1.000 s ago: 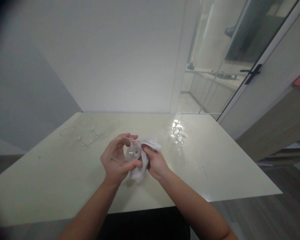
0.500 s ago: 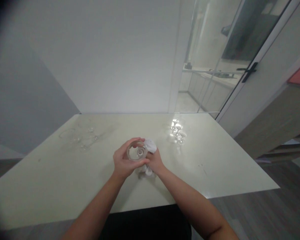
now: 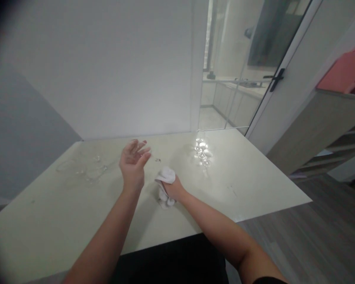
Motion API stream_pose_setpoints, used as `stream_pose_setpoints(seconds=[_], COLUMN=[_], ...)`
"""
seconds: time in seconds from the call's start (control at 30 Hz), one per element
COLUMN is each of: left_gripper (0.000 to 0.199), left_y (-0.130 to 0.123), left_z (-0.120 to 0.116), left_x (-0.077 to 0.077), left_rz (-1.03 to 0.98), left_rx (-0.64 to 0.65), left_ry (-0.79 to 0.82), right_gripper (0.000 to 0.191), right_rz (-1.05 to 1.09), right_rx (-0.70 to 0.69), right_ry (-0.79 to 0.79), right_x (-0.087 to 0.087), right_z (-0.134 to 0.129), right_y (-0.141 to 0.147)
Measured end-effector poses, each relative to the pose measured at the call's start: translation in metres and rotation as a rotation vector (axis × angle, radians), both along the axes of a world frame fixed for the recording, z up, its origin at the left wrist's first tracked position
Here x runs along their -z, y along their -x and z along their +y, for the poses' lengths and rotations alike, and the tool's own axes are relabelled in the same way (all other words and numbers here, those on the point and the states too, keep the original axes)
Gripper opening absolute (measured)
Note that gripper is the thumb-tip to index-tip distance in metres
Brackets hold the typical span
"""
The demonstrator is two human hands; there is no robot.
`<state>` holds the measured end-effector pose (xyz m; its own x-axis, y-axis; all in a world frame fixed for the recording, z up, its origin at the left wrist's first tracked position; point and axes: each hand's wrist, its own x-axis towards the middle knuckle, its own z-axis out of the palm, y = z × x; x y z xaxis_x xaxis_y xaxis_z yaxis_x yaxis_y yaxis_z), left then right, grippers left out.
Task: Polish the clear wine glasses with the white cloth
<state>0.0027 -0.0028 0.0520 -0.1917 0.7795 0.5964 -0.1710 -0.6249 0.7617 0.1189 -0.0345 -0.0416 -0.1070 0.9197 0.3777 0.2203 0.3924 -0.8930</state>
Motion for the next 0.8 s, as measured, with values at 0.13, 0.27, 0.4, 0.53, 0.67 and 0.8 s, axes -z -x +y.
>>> stream_pose_setpoints(seconds=[0.13,0.27,0.4,0.53,0.67,0.8], left_gripper=[0.051,0.053,0.057,0.06,0.061,0.062], left_y=[-0.025,-0.06,-0.092,-0.113,-0.128,-0.136], left_z=[0.044,0.08,0.105,0.122,0.135,0.141], left_x=[-0.001,0.012,0.024,0.033,0.042,0.047], left_rz=[0.026,0.29,0.395,0.382,0.369,0.374], left_rx=[0.096,0.171,0.167,0.191,0.184,0.166], left_ry=[0.159,0.364,0.468,0.513,0.531,0.518], right_gripper=[0.017,0.015,0.016,0.021,0.021,0.021], right_rz=[-0.11,-0.096,-0.154,-0.185,-0.136,-0.041], right_rx=[-0.121,-0.177,-0.178,-0.203,-0.221,-0.234], right_ry=[0.063,0.056,-0.011,-0.005,-0.002,0.003], right_x=[0.005,0.007,0.009,0.007,0.006,0.01], right_z=[0.004,0.008,0.009,0.011,0.013,0.014], right_y=[0.007,0.007,0.005,0.005,0.005,0.007])
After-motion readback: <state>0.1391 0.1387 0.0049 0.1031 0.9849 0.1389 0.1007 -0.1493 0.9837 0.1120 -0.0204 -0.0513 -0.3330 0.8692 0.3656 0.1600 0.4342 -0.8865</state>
